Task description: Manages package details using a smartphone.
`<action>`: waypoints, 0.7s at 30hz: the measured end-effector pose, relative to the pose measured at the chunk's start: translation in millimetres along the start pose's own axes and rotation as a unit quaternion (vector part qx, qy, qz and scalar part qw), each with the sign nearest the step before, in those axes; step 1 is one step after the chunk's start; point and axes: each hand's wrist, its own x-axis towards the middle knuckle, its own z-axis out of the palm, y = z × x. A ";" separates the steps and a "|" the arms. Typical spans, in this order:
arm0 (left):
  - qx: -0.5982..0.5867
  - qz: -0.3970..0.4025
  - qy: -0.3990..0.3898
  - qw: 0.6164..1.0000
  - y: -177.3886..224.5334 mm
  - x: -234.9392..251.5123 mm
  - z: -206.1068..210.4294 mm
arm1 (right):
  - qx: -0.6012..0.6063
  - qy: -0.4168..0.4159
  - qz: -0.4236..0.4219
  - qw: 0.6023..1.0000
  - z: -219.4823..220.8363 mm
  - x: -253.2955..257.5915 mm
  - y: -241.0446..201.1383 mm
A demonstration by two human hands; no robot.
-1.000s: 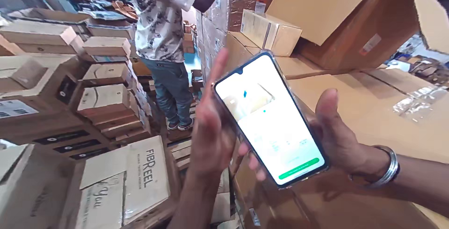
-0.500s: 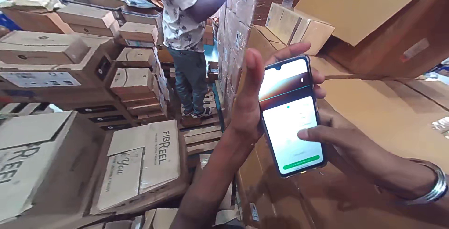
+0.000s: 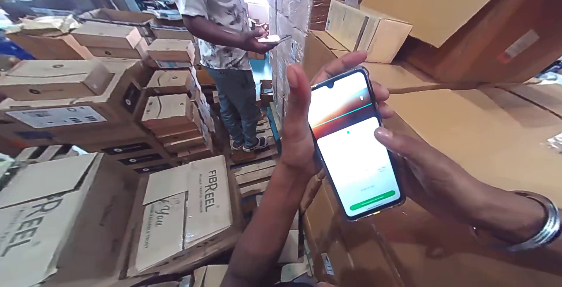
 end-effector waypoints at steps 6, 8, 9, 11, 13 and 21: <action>-0.045 -0.005 0.098 0.994 -12.2 -17.4 -5.3 | 0.016 -0.016 0.020 1.000 0.8 3.1 2.3; -0.104 0.008 0.129 0.986 -21.5 -27.3 -6.2 | 0.031 -0.038 0.040 0.998 0.3 0.5 0.2; -0.128 0.015 0.139 0.982 -24.3 -32.0 -5.6 | 0.036 -0.052 0.044 0.997 0.9 -1.5 -1.5; -0.155 0.038 0.140 0.977 -24.2 -37.3 -2.1 | 0.047 -0.097 0.042 0.993 0.8 -5.8 -5.3; -0.162 0.071 0.121 0.977 -20.1 -37.7 2.3 | 0.052 -0.132 0.051 0.989 2.3 -10.6 -9.2; -0.130 0.071 0.077 0.986 -24.3 -26.9 -7.2 | 0.033 -0.120 0.063 0.990 19.2 -12.6 -25.4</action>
